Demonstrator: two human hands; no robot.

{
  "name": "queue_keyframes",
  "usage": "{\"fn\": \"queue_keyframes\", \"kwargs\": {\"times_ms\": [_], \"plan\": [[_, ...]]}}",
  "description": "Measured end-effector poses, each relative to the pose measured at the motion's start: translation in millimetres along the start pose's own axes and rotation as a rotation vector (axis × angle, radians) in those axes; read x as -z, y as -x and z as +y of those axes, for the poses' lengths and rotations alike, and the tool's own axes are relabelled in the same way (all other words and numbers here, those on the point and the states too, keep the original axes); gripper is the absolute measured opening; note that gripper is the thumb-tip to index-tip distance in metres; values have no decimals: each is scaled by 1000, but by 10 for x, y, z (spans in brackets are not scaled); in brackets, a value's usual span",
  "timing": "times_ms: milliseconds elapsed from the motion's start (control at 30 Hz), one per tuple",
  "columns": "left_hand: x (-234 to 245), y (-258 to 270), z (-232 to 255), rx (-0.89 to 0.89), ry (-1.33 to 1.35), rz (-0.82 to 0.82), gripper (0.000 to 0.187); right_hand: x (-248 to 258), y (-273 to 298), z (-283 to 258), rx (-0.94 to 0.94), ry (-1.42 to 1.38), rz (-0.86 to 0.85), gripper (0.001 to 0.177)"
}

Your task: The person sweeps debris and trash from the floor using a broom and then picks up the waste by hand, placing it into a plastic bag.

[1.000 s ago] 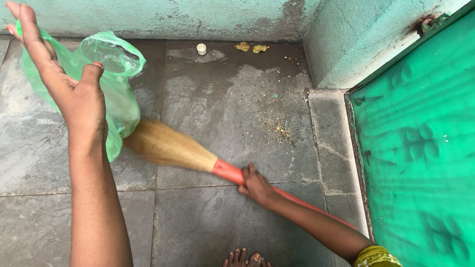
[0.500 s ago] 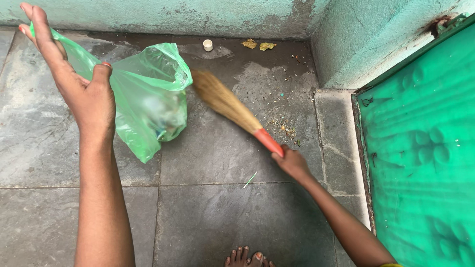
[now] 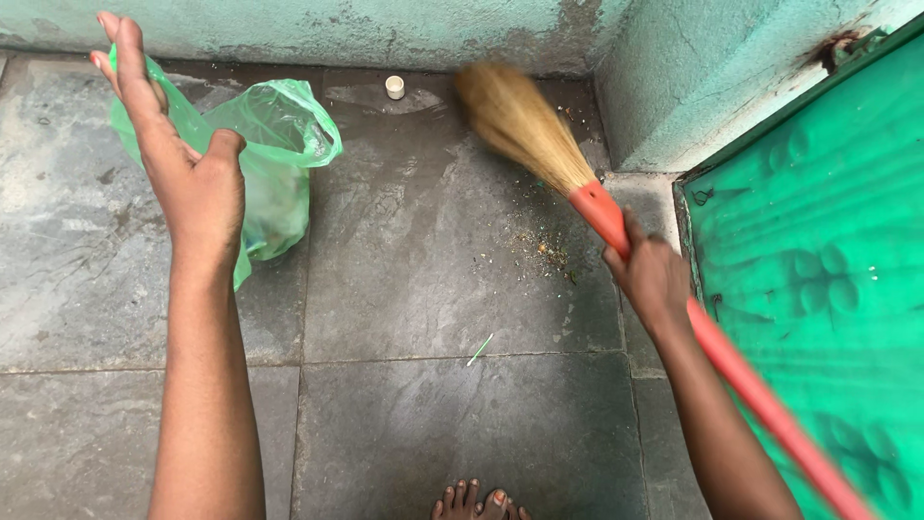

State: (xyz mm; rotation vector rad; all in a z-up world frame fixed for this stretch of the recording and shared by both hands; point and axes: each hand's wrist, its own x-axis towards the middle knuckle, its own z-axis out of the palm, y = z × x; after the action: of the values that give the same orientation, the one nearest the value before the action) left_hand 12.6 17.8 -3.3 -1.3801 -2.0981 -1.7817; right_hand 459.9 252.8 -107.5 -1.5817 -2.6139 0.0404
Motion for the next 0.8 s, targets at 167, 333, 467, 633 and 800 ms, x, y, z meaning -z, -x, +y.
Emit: {"fn": "queue_keyframes", "kwargs": {"times_ms": [167, 333, 467, 633, 800], "plan": [[16, 53, -16, 43, 59, 12, 101, 20, -565, -241, 55, 194, 22, 61], [63, 80, -76, 88, 75, 29, 96, 694, -662, -323, -116, 212, -136, 64], [86, 120, -143, 85, 98, 23, 92, 1724, -238, -130, -211, 437, -124, 69], [-55, 57, -65, 78, 119, -7, 93, 1700, -554, -30, -118, 196, 8, 65], [-216, 36, 28, 67, 136, -50, 94, 718, -1053, -243, -15, 73, 170, 60]]}}
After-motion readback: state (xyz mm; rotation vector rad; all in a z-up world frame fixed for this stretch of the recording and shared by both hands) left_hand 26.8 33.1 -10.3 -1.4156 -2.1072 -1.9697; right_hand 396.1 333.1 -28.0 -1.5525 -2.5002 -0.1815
